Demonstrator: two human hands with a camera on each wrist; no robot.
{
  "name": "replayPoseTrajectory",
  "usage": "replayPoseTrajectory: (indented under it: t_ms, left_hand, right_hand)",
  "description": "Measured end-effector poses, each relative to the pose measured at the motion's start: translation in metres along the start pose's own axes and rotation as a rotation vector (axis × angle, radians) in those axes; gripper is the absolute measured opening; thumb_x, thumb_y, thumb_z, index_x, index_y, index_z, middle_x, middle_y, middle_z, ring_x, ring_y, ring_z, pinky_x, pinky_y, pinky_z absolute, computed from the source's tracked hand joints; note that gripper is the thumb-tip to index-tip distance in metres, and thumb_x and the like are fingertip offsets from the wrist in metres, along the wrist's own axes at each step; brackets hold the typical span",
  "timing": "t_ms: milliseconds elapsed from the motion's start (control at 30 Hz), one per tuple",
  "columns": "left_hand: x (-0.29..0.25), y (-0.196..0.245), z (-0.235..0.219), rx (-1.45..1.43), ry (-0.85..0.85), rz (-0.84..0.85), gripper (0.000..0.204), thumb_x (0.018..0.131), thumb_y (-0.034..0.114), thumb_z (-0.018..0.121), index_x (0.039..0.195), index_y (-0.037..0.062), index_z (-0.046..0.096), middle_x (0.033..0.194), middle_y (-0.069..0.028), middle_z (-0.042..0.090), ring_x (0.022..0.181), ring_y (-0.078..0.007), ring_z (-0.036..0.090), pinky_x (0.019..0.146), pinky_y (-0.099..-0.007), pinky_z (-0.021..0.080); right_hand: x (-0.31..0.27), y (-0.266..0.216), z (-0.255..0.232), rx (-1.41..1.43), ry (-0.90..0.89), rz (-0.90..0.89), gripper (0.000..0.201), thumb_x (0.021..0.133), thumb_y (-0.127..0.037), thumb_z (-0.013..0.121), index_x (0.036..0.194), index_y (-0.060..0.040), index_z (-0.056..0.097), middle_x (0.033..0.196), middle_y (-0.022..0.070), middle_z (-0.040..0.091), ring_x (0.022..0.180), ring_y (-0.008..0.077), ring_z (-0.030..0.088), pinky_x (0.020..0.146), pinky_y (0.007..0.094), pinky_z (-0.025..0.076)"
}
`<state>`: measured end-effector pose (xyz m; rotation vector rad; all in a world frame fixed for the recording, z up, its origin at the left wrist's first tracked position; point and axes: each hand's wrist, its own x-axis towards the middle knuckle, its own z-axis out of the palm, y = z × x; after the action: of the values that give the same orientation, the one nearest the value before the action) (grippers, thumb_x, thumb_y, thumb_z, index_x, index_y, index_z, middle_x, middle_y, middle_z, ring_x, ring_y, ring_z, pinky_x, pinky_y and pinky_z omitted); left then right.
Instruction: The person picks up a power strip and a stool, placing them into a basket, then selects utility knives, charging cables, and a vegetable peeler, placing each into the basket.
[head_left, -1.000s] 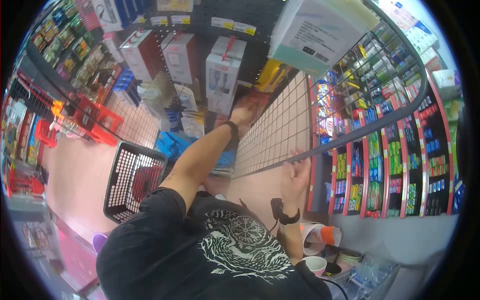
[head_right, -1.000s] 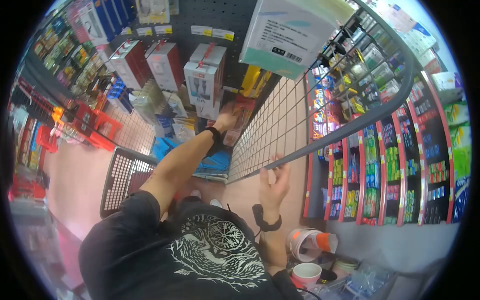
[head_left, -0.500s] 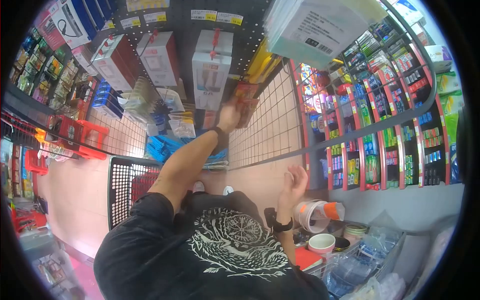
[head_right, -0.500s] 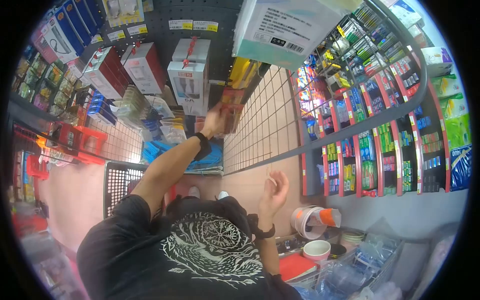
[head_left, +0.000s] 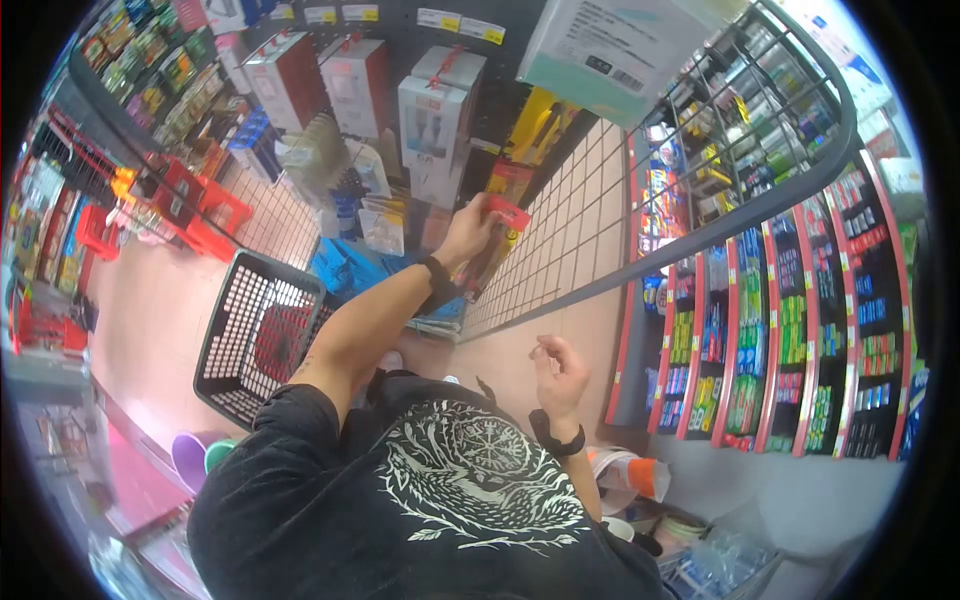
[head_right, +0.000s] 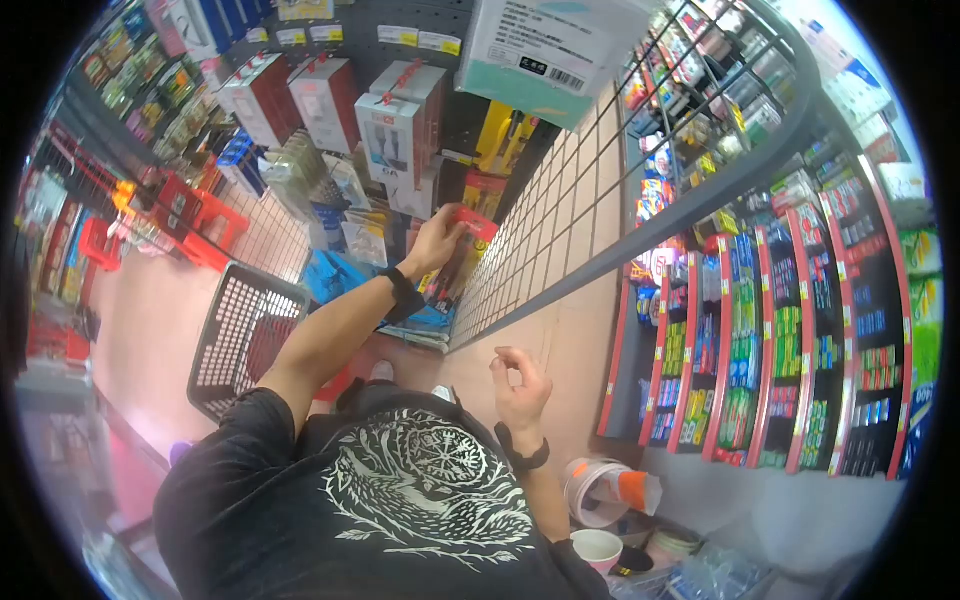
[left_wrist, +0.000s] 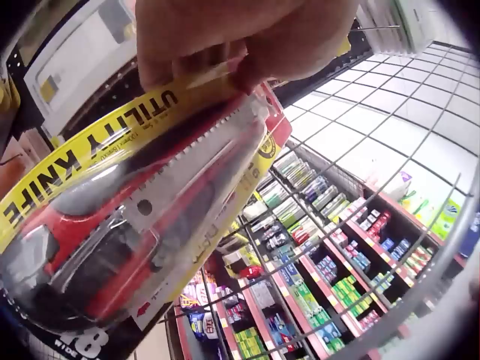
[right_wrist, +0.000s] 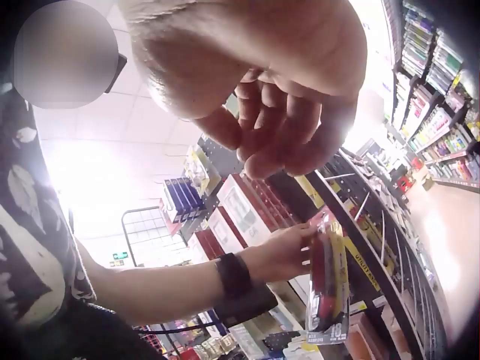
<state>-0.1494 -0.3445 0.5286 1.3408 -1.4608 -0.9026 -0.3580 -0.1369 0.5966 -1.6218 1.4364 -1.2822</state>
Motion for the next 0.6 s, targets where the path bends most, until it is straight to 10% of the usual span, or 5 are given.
replayPoseTrajectory:
  t_ms: [300,433,500,600]
  left_hand:
    - [-0.061,0.022,-0.027,0.033,0.132,0.088,0.029,0.091,0.017,0.056,0.115,0.0015,0.052,0.104,-0.0207,0.062,0.097,-0.0370,0.061,0.083,-0.0415,0.049]
    - [-0.131,0.038,-0.080,-0.092,0.117,0.037,0.027,0.093,0.015,0.055,0.116,0.0012,0.052,0.101,-0.0157,0.064,0.096,-0.0264,0.065,0.081,-0.0359,0.051]
    - [-0.178,0.081,-0.137,-0.037,0.225,-0.252,0.021,0.093,0.017,0.053,0.107,0.0025,0.057,0.101,-0.0140,0.065,0.090,-0.0233,0.066,0.077,-0.0346,0.052]
    - [-0.228,0.035,-0.221,0.178,0.721,-0.098,0.019,0.092,0.018,0.054,0.103,0.0039,0.060,0.100,-0.0119,0.064,0.091,-0.0210,0.063,0.075,-0.0326,0.052]
  right_hand:
    - [-0.002,0.022,-0.008,0.065,-0.302,0.066,0.013,0.082,-0.003,0.064,0.094,-0.0009,0.067,0.081,0.0093,0.067,0.074,0.0168,0.066,0.070,0.0286,0.051]
    - [0.007,0.023,-0.010,0.046,-0.459,0.020,0.014,0.081,-0.004,0.065,0.095,-0.0014,0.066,0.081,0.0087,0.066,0.076,0.0171,0.066,0.070,0.0292,0.050]
    - [0.011,-0.001,-0.004,-0.138,-0.661,-0.247,0.014,0.081,-0.004,0.065,0.095,-0.0032,0.066,0.081,0.0083,0.066,0.076,0.0183,0.066,0.070,0.0291,0.051]
    - [0.016,-0.026,0.011,-0.151,-0.767,-0.241,0.013,0.081,-0.004,0.066,0.094,-0.0046,0.067,0.082,0.0085,0.066,0.076,0.0199,0.066,0.070,0.0293,0.051]
